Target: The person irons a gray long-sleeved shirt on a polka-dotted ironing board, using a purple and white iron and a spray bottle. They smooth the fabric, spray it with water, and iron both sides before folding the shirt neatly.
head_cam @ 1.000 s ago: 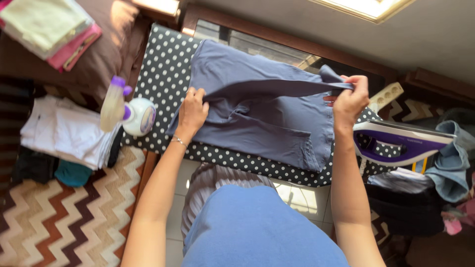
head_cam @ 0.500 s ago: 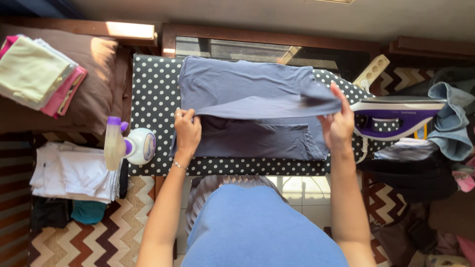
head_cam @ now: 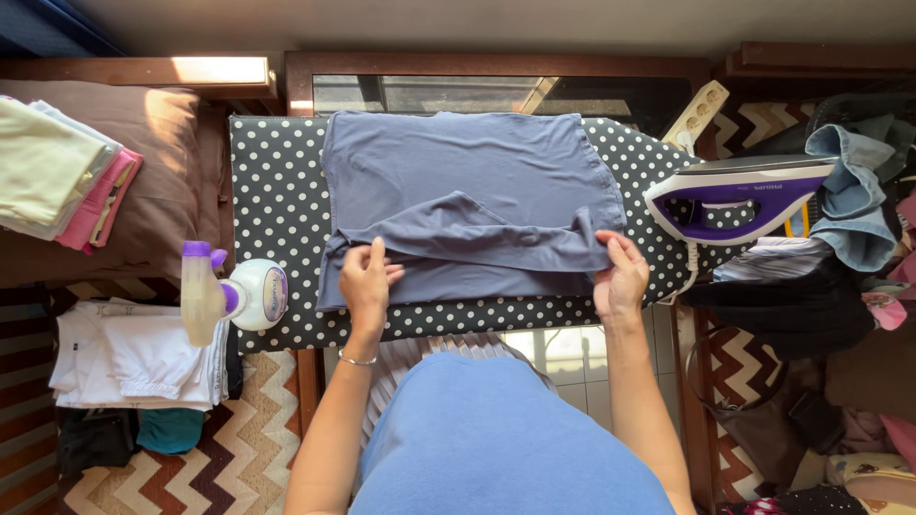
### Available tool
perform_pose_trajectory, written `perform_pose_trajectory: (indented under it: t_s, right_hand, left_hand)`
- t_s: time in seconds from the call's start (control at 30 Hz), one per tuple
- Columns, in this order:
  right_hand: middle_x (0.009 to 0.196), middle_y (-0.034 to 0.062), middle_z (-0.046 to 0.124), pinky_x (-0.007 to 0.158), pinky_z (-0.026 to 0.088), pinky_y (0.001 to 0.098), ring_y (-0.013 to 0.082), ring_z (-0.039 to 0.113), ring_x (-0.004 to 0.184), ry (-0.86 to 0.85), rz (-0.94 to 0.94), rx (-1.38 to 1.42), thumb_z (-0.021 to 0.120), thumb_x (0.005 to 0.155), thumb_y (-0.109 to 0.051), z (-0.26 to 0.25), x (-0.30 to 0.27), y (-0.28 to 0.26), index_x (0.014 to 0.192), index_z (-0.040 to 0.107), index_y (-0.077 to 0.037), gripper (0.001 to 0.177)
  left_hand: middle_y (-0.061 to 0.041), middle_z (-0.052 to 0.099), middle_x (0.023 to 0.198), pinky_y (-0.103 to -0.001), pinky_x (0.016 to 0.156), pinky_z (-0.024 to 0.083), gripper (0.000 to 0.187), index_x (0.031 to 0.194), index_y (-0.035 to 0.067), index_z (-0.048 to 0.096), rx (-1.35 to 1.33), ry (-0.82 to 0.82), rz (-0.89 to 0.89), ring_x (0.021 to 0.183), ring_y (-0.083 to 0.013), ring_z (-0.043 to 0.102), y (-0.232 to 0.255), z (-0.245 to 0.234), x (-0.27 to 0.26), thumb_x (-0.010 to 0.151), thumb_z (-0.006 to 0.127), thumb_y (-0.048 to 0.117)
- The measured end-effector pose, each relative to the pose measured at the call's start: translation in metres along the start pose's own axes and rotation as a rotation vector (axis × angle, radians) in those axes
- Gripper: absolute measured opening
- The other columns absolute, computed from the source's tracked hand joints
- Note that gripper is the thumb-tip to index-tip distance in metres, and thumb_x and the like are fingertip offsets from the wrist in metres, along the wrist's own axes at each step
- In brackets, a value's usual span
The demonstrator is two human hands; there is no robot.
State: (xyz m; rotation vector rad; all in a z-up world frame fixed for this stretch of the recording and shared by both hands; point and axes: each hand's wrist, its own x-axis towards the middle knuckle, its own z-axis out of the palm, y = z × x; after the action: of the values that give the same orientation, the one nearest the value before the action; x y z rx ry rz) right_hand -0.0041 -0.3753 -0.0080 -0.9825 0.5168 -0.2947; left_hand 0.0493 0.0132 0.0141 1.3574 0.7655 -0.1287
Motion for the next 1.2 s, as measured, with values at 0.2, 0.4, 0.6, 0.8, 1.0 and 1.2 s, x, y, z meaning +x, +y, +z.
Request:
perform_pose_trajectory:
  t_s: [0.2,0.4,0.6,0.8,1.0,1.2]
  right_hand:
    - [0.116,0.0111,0.069,0.096,0.06,0.0299,0.0172,0.069,0.107,-0.174,-0.17,-0.071,0.068,0.091,0.012,0.045,-0.001,-0.03,0.11,0.068,-0.004,0.025]
    - [0.119,0.0097,0.07,0.096,0.06,0.0277,0.0163,0.069,0.106,-0.235,-0.289,0.026,0.07,0.09,0.011,0.056,-0.009,-0.06,0.107,0.07,-0.007,0.025]
    - [0.111,0.0084,0.072,0.092,0.057,0.0225,0.0138,0.069,0.102,-0.111,-0.371,-0.571,0.072,0.09,0.012,-0.029,0.003,-0.008,0.104,0.07,-0.006,0.022]
    - [0.12,0.0042,0.065,0.078,0.057,0.0207,0.0108,0.07,0.098,-0.08,-0.238,-0.819,0.074,0.083,0.007,-0.041,-0.001,0.004,0.1,0.072,-0.003,0.02]
    - [0.127,0.0101,0.069,0.077,0.049,0.0233,0.0133,0.066,0.099,-0.145,-0.328,-1.022,0.068,0.089,0.01,-0.019,0.005,-0.009,0.102,0.077,-0.003,0.02]
    - [0.137,0.0111,0.066,0.086,0.052,0.0257,0.016,0.062,0.106,-0.248,-0.503,-1.052,0.063,0.089,0.009,-0.015,0.008,-0.018,0.103,0.078,-0.006,0.026]
  left_hand:
    - [-0.015,0.062,0.081,-0.037,0.058,0.064,0.042,0.077,-0.001,0.051,-0.208,-0.091,-0.138,0.07,-0.0313,0.075,-0.018,0.008,0.041,0.097,0.072,0.029]
    - [-0.003,0.063,0.085,-0.026,0.059,0.052,0.025,0.092,0.008,0.059,-0.399,-0.073,-0.1,0.071,-0.0154,0.066,-0.036,-0.012,0.055,0.099,0.071,0.028]
    - [-0.002,0.064,0.085,-0.024,0.055,0.046,0.018,0.101,0.008,0.064,-0.394,-0.064,-0.123,0.067,-0.0151,0.066,-0.051,-0.049,0.02,0.1,0.062,0.026]
    - [-0.007,0.065,0.083,-0.022,0.046,0.039,0.04,0.121,0.0,0.036,-0.223,0.09,0.025,0.056,-0.0152,0.063,-0.053,-0.035,0.004,0.097,0.067,0.006]
    - [0.0,0.06,0.079,-0.018,0.056,0.045,0.048,0.142,0.007,0.042,0.045,0.145,0.424,0.061,-0.007,0.057,-0.037,-0.03,-0.028,0.1,0.064,0.003]
    - [-0.003,0.067,0.085,-0.032,0.07,0.051,0.017,0.109,0.007,0.073,0.562,0.252,0.499,0.073,-0.0172,0.064,-0.035,-0.039,-0.04,0.094,0.065,0.008]
